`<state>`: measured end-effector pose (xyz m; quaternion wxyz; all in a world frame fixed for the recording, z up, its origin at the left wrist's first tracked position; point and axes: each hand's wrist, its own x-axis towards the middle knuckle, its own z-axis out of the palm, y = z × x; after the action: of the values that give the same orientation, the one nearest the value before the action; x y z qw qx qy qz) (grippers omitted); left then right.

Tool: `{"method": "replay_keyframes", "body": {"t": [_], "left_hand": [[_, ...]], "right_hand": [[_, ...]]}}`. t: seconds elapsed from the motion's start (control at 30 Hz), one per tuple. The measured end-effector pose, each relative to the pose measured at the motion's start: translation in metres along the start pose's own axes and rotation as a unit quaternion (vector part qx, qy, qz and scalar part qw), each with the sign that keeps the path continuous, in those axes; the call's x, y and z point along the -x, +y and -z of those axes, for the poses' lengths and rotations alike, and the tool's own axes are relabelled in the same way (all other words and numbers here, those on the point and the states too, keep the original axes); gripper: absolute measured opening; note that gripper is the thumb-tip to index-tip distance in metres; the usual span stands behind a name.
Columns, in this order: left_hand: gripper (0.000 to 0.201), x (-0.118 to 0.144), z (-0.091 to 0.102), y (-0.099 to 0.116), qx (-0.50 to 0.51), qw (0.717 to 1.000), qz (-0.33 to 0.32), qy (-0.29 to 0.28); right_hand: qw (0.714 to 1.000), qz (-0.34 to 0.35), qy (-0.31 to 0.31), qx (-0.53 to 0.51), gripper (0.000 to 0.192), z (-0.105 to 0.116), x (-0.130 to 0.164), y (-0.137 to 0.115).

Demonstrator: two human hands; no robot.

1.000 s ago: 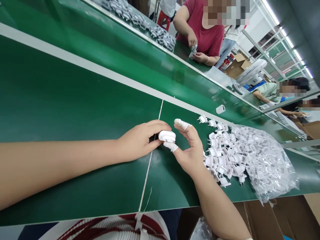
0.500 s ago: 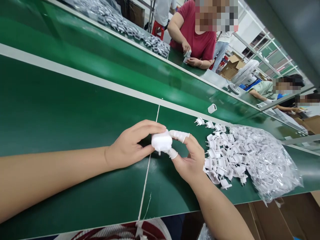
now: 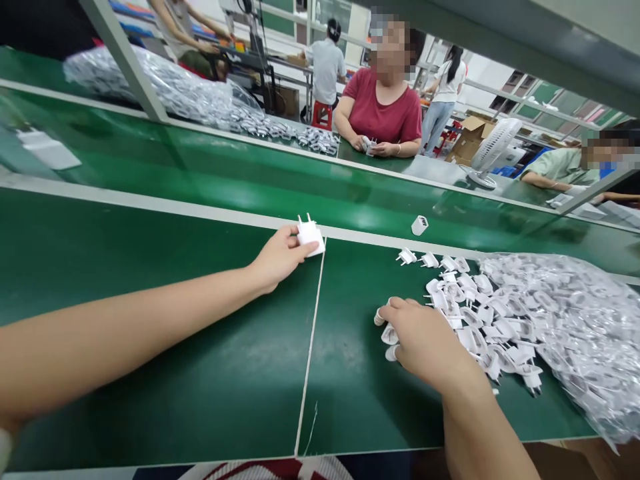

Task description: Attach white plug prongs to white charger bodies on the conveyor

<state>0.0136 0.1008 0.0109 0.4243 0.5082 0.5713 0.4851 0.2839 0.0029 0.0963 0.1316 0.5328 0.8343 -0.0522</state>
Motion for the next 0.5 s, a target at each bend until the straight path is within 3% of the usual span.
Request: {"method": "replay_keyframes", "body": {"t": [0.13,0.23,0.37,0.5], "left_hand": [[0.044,-0.076,0.012,0.001,-0.091,0.989,-0.057,0.102],[0.043,-0.115,0.023,0.002,-0.144,0.974,-0.07,0.163],[0.044,-0.128,0.029,-0.003,-0.177,0.958,-0.06,0.215],[0.048,-0.116,0.013,-0.003,-0.186,0.94,-0.121,0.258]], "right_hand": [[0.998,-0.022,0.036,-0.045,0.049,-0.009,-0.018,-0.009],[0.989,-0.001,0.089,-0.114,0.043,-0.013,-0.026,-0.013],[0.978,0.009,0.113,-0.175,0.035,-0.019,-0.028,-0.018],[0.965,0.021,0.134,-0.223,0.022,-0.024,-0.029,-0.023]]}}
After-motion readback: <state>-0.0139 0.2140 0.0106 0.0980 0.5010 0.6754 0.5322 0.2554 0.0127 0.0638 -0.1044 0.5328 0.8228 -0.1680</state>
